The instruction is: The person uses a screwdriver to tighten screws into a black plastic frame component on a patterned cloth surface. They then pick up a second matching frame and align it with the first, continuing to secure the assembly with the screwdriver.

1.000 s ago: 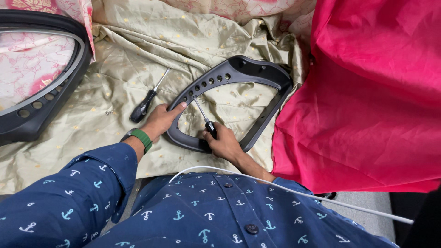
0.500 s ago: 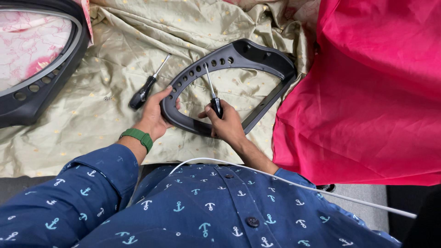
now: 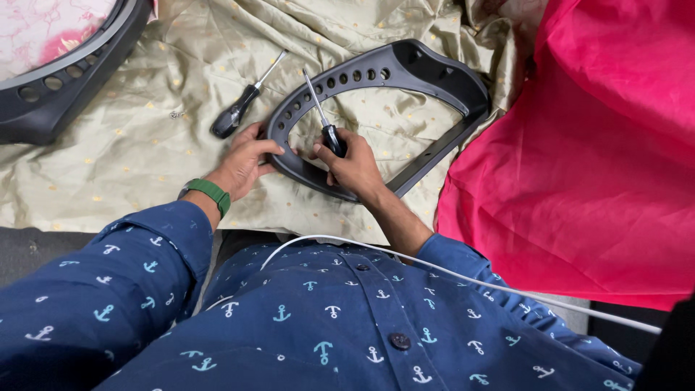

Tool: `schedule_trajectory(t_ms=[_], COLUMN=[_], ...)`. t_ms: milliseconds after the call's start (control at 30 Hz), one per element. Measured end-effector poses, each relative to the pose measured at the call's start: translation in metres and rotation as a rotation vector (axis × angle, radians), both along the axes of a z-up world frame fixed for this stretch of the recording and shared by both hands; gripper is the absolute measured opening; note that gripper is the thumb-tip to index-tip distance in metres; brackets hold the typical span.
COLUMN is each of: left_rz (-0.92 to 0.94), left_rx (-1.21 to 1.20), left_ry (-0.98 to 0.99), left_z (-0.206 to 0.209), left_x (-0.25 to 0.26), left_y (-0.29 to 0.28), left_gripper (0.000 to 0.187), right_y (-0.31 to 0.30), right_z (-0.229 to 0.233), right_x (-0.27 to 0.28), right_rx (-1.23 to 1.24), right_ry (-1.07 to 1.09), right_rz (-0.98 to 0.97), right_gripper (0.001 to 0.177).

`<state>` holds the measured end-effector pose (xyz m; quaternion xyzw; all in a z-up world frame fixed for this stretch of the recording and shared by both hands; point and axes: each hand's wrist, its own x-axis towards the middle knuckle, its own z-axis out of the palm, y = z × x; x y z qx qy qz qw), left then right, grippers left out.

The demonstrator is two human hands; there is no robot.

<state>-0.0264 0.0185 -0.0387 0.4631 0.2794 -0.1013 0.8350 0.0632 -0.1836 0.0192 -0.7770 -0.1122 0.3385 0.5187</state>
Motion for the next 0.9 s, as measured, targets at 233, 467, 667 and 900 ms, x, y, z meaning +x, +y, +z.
schedule_trajectory(t_ms=[233,467,667,900], left_rz=[-0.011,-0.038,-0.089,-0.097], left_rx=[0.019,-0.038,-0.096,-0.148], left_ry=[-0.021,-0.008,0.025,0.026], left_z=[0.0,0.006,0.01,0.01], left_x=[-0.006,-0.003,-0.003,0.0], left_y=[0.002,0.006,0.015,0.02], left_gripper=[0.065,0.064,0.055,0.047], right_y=[0.025,0.037,0.047,0.049], right_z=[-0.009,-0.015,-0.016,-0.008], right_x=[0.006,0.015,0.009,0.008], right_rx=[0.001,-0.023,-0.031,-0.143], right_ry=[-0.018,-0.019,-0.012,-0.082], right_rz=[0.113,0.192,0.162,0.146], right_gripper=[0.021,0.019,0.018,0.02])
